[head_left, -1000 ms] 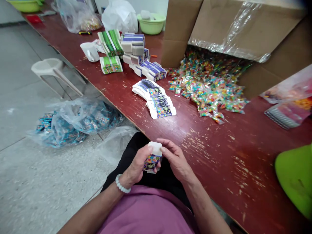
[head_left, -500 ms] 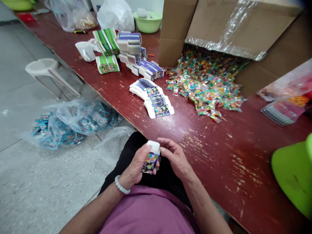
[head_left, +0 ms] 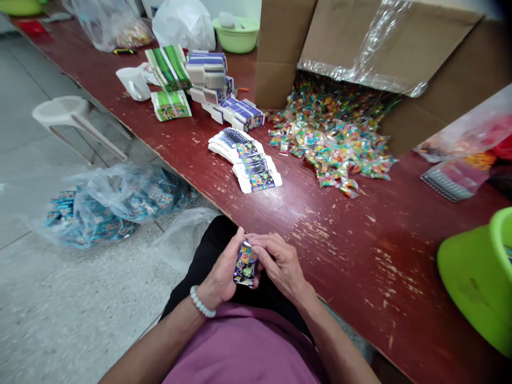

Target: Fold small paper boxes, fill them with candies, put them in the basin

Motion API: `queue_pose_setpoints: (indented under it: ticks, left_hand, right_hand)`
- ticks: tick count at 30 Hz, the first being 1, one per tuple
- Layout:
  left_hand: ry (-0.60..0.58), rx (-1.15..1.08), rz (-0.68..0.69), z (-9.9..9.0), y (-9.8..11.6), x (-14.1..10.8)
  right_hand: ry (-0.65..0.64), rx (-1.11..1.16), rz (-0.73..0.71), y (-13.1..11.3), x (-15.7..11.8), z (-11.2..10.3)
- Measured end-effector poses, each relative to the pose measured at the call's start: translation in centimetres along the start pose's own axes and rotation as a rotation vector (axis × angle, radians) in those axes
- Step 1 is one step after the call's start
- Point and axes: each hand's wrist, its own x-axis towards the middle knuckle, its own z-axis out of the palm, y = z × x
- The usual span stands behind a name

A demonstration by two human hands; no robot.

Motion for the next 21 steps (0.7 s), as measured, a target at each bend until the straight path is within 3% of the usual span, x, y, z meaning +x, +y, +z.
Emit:
queue_pose_setpoints:
  ticks: [4, 7, 12, 16, 21]
  left_hand:
    - [0.004, 0.099, 0.06, -0.2, -0.3, 0.3]
    - [0.001, 0.174, 0.07, -0.3, -0.5, 0.4]
    - [0.028, 0.229, 0.056, -0.6, 0.1, 0.4]
    - [0.032, 0.1, 0.026, -0.9, 0.6, 0.5]
    - [0.068, 0.099, 0.169, -1.6, 1.2, 0.4]
  right_hand:
    - [-0.024, 0.381, 0.341, -0.3, 0.4, 0.0]
    - [-0.004, 0.472, 0.394, -0.4, 0.8, 0.0]
    - [0.029, 0.386, 0.303, -0.2, 0.6, 0.3]
    - [-0.011, 0.257, 0.162, 0.0, -0.1, 0.9]
    - [-0.035, 0.024, -0.006, 0.1, 0.5, 1.6]
